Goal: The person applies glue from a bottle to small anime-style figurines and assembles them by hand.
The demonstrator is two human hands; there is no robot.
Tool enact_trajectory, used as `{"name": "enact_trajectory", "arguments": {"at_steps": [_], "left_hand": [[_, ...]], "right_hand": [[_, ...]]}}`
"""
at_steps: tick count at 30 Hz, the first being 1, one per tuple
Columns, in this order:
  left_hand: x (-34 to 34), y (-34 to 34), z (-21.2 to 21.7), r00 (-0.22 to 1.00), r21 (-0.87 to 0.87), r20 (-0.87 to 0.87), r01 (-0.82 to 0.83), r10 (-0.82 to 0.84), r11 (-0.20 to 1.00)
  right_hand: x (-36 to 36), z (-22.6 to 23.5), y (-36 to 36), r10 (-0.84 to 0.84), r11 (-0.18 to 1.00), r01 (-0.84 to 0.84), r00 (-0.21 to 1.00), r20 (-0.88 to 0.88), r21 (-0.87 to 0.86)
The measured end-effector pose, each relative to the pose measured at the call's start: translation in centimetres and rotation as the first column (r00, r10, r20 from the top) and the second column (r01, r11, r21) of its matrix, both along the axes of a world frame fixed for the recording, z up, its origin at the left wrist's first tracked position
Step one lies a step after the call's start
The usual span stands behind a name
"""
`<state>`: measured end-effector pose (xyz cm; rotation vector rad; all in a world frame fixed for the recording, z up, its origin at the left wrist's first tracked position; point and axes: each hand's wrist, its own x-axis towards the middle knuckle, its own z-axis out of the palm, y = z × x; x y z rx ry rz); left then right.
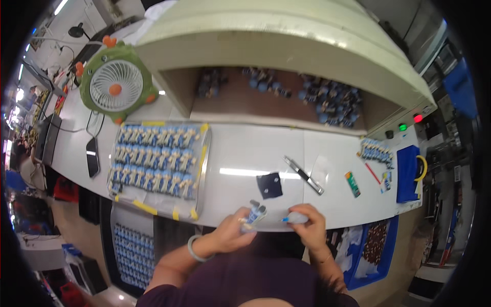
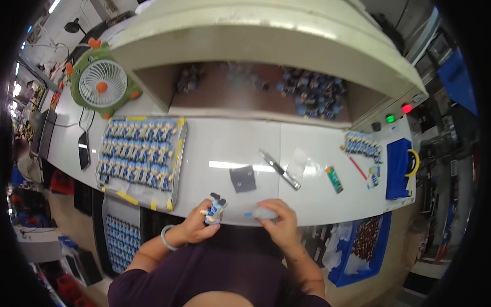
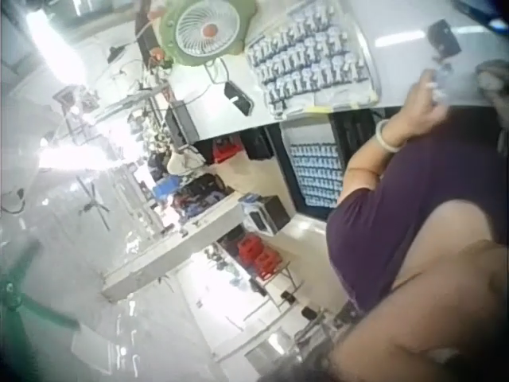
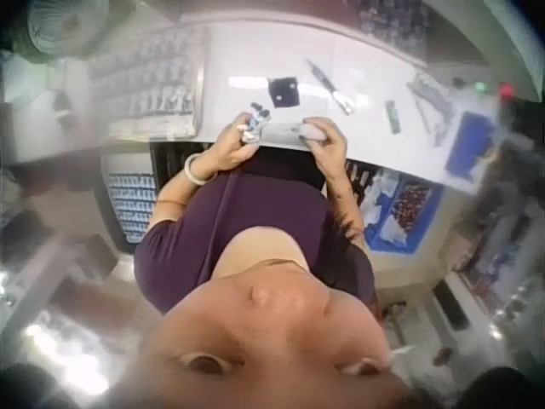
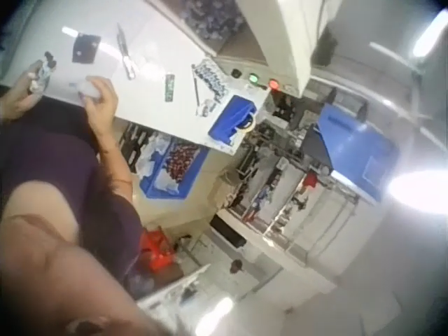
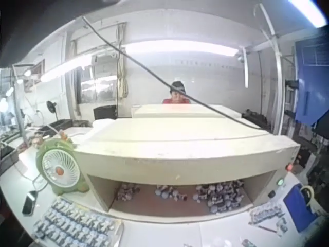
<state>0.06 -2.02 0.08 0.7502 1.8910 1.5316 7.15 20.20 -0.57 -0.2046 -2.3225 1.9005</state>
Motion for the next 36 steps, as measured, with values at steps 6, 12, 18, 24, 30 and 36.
{"name": "enact_trajectory", "arguments": {"at_steps": [6, 12, 18, 24, 30, 36], "left_hand": [[0.1, 0.6, 0.6, 1.000, 0.029, 0.003, -0.008, 0.008, 1.000], [-0.6, 1.1, 0.7, 1.000, 0.043, 0.022, -0.004, 0.003, 0.999], [-0.1, 0.9, 0.7, 0.998, 0.016, 0.053, 0.025, -0.026, 1.000], [0.4, 1.6, 0.3, 0.980, 0.118, 0.184, 0.057, -0.078, 0.991], [-0.1, 1.9, 0.9, 0.594, 0.394, 0.725, 0.057, -0.348, 0.917], [-0.3, 2.1, 1.0, 0.498, 0.519, 0.746, -0.019, -0.442, 0.854]], "right_hand": [[-0.1, 0.4, -0.5, -0.010, 0.986, 0.008, 1.000, -0.007, -0.166], [-0.9, 0.1, -0.3, 0.003, 0.975, -0.005, 1.000, -0.010, -0.223], [-0.1, 0.1, -0.9, -0.011, 0.906, 0.009, 1.000, -0.003, -0.423], [-0.9, 0.4, -1.5, 0.103, 0.882, -0.120, 0.993, -0.063, -0.456], [-2.3, 1.2, -1.7, 0.260, 0.789, -0.305, 0.952, -0.160, -0.534], [-2.9, 1.6, -1.9, 0.179, 0.844, -0.261, 0.961, -0.212, -0.469]]}}
